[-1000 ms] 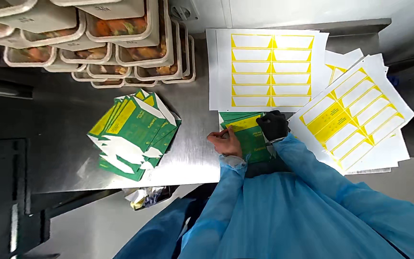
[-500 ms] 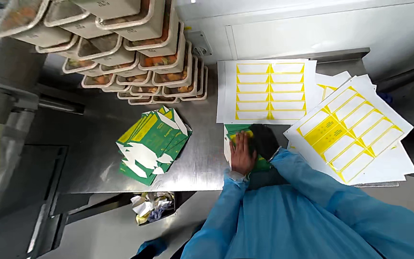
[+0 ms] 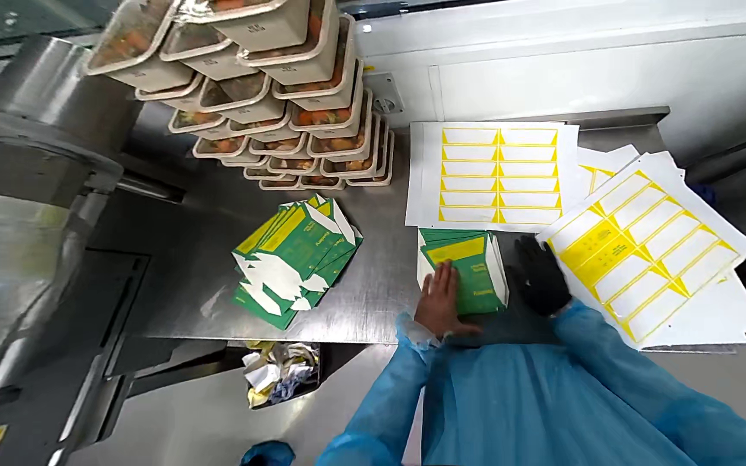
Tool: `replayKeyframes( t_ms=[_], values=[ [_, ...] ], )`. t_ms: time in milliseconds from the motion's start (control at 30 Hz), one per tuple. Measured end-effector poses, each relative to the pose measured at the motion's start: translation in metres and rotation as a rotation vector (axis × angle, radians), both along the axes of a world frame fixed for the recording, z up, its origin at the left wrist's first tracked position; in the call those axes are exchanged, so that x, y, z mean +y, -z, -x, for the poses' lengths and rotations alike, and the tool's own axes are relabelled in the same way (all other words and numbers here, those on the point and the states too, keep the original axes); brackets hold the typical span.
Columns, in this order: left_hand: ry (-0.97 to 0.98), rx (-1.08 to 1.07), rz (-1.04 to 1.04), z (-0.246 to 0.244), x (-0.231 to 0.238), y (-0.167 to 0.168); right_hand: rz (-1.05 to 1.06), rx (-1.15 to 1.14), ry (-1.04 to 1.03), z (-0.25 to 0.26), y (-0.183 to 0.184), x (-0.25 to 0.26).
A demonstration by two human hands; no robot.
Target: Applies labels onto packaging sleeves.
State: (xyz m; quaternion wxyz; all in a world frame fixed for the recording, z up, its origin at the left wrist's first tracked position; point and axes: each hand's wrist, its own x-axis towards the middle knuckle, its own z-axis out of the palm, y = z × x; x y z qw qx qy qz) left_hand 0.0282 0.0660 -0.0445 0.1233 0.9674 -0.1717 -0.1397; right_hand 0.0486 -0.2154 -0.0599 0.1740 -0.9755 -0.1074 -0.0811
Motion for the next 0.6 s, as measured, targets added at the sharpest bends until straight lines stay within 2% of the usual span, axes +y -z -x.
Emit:
replayKeyframes(
  t_ms=[67, 133, 200, 233, 267, 333, 400, 433, 500, 600],
  values=[
    [0.167, 0.231, -0.052, 0.011, -0.001, -0.009, -0.023, -0.003, 0.036, 0.030, -0.009, -0.035],
    [0.264, 0.349, -0.054, 0.009, 0.001, -0.025, -0.017, 0.042, 0.090, 0.054, -0.006, -0.071],
    [0.373, 0.389, -0.021, 0.003, 0.010, -0.046, -0.035, 0.099, 0.148, 0.077, -0.007, -0.107],
    [0.386, 0.295, 0.028, 0.005, 0.019, -0.056, -0.053, 0.118, 0.182, 0.088, -0.010, -0.122],
    [0.343, 0.072, 0.118, 0.013, 0.033, -0.064, -0.062, 0.116, 0.207, 0.097, -0.012, -0.135],
    [0.119, -0.370, 0.305, 0.024, 0.069, -0.086, -0.052, 0.088, 0.255, 0.112, -0.019, -0.151],
    [-0.144, -0.614, 0.273, 0.022, 0.108, -0.107, -0.008, 0.115, 0.300, 0.129, -0.031, -0.168],
    [-0.248, -0.666, 0.207, 0.016, 0.131, -0.109, 0.021, 0.177, 0.301, 0.139, -0.038, -0.176],
    [-0.390, -0.670, 0.087, -0.007, 0.182, -0.090, 0.127, 0.389, 0.227, 0.149, -0.048, -0.190],
    [-0.614, -0.451, -0.046, -0.040, 0.220, -0.065, 0.239, 0.584, 0.014, 0.157, -0.044, -0.198]
  ],
)
